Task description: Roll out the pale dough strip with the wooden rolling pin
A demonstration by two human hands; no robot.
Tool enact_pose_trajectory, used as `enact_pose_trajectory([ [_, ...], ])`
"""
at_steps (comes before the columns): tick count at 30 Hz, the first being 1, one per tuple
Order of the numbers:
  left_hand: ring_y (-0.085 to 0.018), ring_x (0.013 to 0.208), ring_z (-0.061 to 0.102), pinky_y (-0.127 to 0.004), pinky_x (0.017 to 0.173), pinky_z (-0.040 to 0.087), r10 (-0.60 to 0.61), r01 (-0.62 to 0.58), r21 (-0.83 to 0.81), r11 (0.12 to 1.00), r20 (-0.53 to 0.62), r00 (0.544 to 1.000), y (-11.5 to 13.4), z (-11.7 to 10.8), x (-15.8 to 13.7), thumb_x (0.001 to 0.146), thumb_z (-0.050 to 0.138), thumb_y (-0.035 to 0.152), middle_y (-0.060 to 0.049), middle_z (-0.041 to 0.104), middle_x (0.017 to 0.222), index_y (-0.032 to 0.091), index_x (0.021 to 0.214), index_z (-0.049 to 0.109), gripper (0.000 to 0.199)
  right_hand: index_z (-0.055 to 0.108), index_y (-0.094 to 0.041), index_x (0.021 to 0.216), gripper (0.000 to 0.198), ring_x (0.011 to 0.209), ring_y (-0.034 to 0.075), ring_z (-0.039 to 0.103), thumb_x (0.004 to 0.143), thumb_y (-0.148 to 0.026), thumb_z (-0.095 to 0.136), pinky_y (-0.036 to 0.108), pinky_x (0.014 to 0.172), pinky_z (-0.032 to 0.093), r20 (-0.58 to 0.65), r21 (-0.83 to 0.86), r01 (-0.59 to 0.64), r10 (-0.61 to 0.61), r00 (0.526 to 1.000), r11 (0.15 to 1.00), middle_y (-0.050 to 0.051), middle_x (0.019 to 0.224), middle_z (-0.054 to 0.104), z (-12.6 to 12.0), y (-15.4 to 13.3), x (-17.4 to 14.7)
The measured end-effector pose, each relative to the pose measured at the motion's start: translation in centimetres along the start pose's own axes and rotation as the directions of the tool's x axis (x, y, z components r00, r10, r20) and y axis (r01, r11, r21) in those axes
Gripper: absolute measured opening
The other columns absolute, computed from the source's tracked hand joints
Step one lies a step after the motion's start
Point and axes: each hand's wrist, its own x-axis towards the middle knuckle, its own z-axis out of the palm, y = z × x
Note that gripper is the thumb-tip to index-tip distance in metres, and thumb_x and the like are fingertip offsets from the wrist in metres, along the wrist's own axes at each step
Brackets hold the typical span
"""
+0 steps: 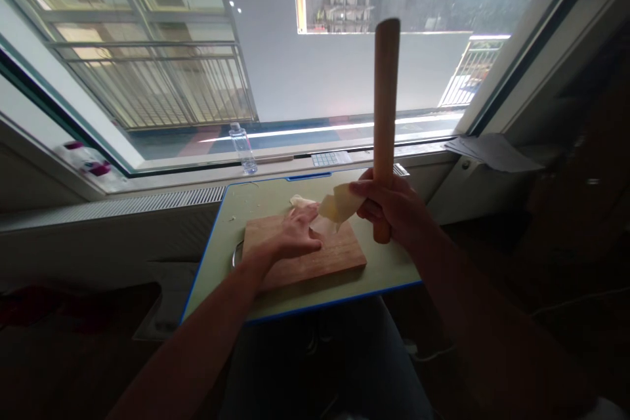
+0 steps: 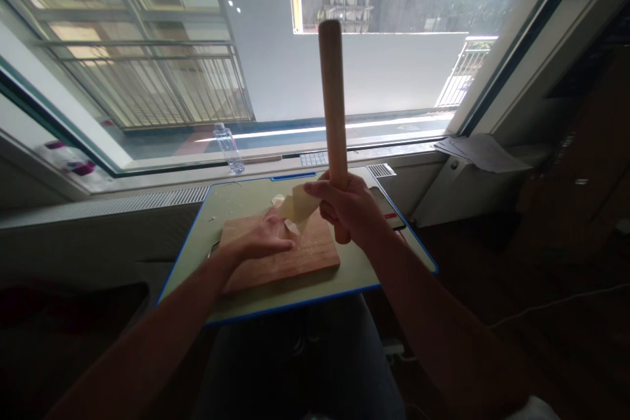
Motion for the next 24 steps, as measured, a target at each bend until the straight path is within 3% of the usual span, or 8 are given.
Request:
enact_pose_trajectory([
  [1,-0.039,0.133,0.061,-0.054,0.117,0.047,-0.014,0.01,0.096,0.995,0.039,0.999,-0.5,0.9,0.2,0.07,0.086,0.048,-0.012,0.071,0.137,0.023,0.127,0.074,0.064,0.057,-0.023,0.071,0.042,0.041,0.005,0.034,0.07,-0.038,0.097,0.02,0.041,0.029,0.006,-0.01,0.009,-0.009,1.0,1.0,-0.012,0.045,0.039,0.0,-0.7,0.0],
  [3,-0.039,0.137,0.057,-0.055,0.121,0.041,-0.017,0.016,0.21,0.978,0.003,1.0,-1.1,2.7,1.0,0.081,0.081,0.052,-0.013,0.073,0.135,0.024,0.125,0.075,0.052,0.058,-0.023,0.073,0.042,0.041,0.005,0.033,0.071,-0.037,0.097,0.02,0.041,0.028,0.022,-0.027,0.025,-0.025,0.999,0.999,-0.012,0.045,0.039,-0.3,-1.9,0.0],
  [6,-0.034,0.134,0.06,-0.055,0.123,0.038,0.052,-0.02,0.296,0.955,-0.102,0.993,-1.4,4.3,2.7,0.096,0.065,0.035,-0.013,0.075,0.132,0.024,0.131,0.073,0.037,0.056,-0.023,0.072,0.042,0.041,0.005,0.032,0.074,-0.036,0.096,0.021,0.041,0.028,0.04,-0.043,0.045,-0.043,0.998,0.998,-0.012,0.046,0.039,-1.0,-2.9,0.3],
  [10,-0.032,0.137,0.058,-0.058,0.124,0.035,0.059,0.015,0.351,0.936,-0.199,0.978,-1.3,5.4,5.0,0.097,0.062,0.025,-0.015,0.069,0.144,0.022,0.145,0.062,0.049,0.054,-0.024,0.071,0.044,0.041,0.006,0.032,0.074,-0.038,0.096,0.021,0.041,0.028,0.02,-0.053,0.084,-0.084,0.996,0.995,-0.012,0.045,0.037,-2.0,-3.5,1.0],
  [15,-0.028,0.125,0.064,-0.044,0.111,0.049,-0.024,0.118,0.293,0.949,-0.307,0.952,-1.9,5.9,6.8,0.101,0.054,0.028,-0.012,0.075,0.131,0.022,0.124,0.072,0.03,0.052,-0.025,0.07,0.048,0.042,0.006,0.031,0.072,-0.041,0.097,0.022,0.042,0.031,-0.023,-0.074,0.109,-0.111,0.994,0.991,-0.012,0.044,0.036,-2.8,-3.8,2.3],
  [18,-0.027,0.119,0.067,-0.04,0.106,0.052,-0.017,0.121,0.25,0.961,-0.382,0.924,-4.1,3.5,6.7,0.105,0.045,0.032,-0.012,0.077,0.124,0.019,0.119,0.074,0.035,0.049,-0.025,0.067,0.052,0.042,0.007,0.032,0.073,-0.047,0.097,0.024,0.043,0.035,-0.052,-0.114,0.107,-0.113,0.992,0.988,-0.011,0.044,0.036,-2.8,-3.3,3.6],
  [20,-0.028,0.117,0.068,-0.042,0.106,0.052,-0.003,0.129,0.26,0.957,-0.436,0.9,-6.1,0.3,6.1,0.104,0.045,0.034,-0.013,0.077,0.123,0.018,0.119,0.074,0.036,0.05,-0.025,0.069,0.052,0.043,0.007,0.034,0.075,-0.049,0.096,0.024,0.043,0.036,-0.051,-0.125,0.085,-0.092,0.994,0.989,-0.011,0.046,0.037,-2.4,-2.4,4.8],
  [24,-0.03,0.115,0.068,-0.044,0.106,0.052,0.079,0.172,0.361,0.917,-0.587,0.806,-9.3,-6.8,3.2,0.098,0.05,0.028,-0.015,0.076,0.118,0.016,0.113,0.074,0.031,0.054,-0.025,0.073,0.045,0.043,0.007,0.038,0.079,-0.046,0.093,0.023,0.044,0.037,0.043,-0.124,-0.013,0.019,0.999,0.992,-0.011,0.048,0.04,-0.6,0.4,7.2],
])
